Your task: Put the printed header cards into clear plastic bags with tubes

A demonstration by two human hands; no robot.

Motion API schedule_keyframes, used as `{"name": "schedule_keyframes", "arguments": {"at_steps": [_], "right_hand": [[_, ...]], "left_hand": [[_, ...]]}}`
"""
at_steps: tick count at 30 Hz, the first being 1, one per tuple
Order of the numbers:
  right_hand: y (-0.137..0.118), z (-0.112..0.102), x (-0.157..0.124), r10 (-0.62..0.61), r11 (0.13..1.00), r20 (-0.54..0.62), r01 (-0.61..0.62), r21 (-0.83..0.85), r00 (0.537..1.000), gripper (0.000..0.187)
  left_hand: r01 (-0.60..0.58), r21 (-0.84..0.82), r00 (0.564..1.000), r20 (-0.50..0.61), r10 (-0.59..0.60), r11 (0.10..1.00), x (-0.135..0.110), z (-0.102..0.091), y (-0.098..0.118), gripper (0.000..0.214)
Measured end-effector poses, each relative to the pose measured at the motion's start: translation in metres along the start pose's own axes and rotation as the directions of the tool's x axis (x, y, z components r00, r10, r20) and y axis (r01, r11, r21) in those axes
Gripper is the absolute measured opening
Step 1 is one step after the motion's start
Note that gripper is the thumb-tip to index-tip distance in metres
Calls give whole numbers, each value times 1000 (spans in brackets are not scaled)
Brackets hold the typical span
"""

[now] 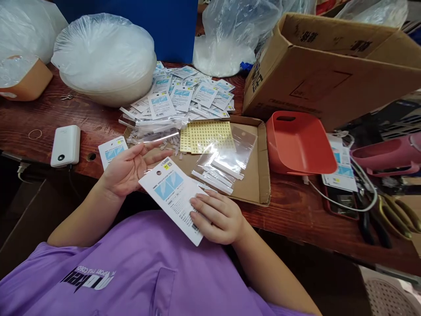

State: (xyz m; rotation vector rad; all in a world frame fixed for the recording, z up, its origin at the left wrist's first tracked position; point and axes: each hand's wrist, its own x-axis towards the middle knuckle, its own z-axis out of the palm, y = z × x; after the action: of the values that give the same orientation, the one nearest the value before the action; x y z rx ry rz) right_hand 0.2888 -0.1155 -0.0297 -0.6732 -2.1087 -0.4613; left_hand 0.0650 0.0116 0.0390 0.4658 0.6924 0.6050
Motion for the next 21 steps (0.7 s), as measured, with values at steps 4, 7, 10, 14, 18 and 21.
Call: {"name": "schedule_keyframes", "arguments": {"at_steps": [4, 7, 10, 14, 18, 21], "right_hand": [[4, 3, -7, 37, 996, 38, -33, -88, 999, 9], [-1, 8, -2, 73, 983, 83, -57, -174, 994, 16], [-8, 14, 9, 146, 964, 147, -108, -243, 978, 23], [-13, 16, 25, 151, 976, 147, -125, -178, 978, 24], [-11, 14, 32, 26, 1000, 79, -27, 5, 997, 20], [-12, 20, 31, 18, 997, 72, -24, 79, 997, 18]], "left_hand": [[-11, 49, 1000, -18, 12, 999, -3, 0, -1, 41], [-33, 100, 999, -22, 35, 994, -4, 1, -9, 33], [-94, 139, 996, 12, 93, 986, -4, 1, -18, 25], [-132, 219, 983, 153, 100, 967, -5, -6, -15, 34], [-165, 264, 952, 295, 84, 950, -7, -17, -5, 56], [-130, 222, 918, 395, 33, 966, -8, -22, -5, 75]]}}
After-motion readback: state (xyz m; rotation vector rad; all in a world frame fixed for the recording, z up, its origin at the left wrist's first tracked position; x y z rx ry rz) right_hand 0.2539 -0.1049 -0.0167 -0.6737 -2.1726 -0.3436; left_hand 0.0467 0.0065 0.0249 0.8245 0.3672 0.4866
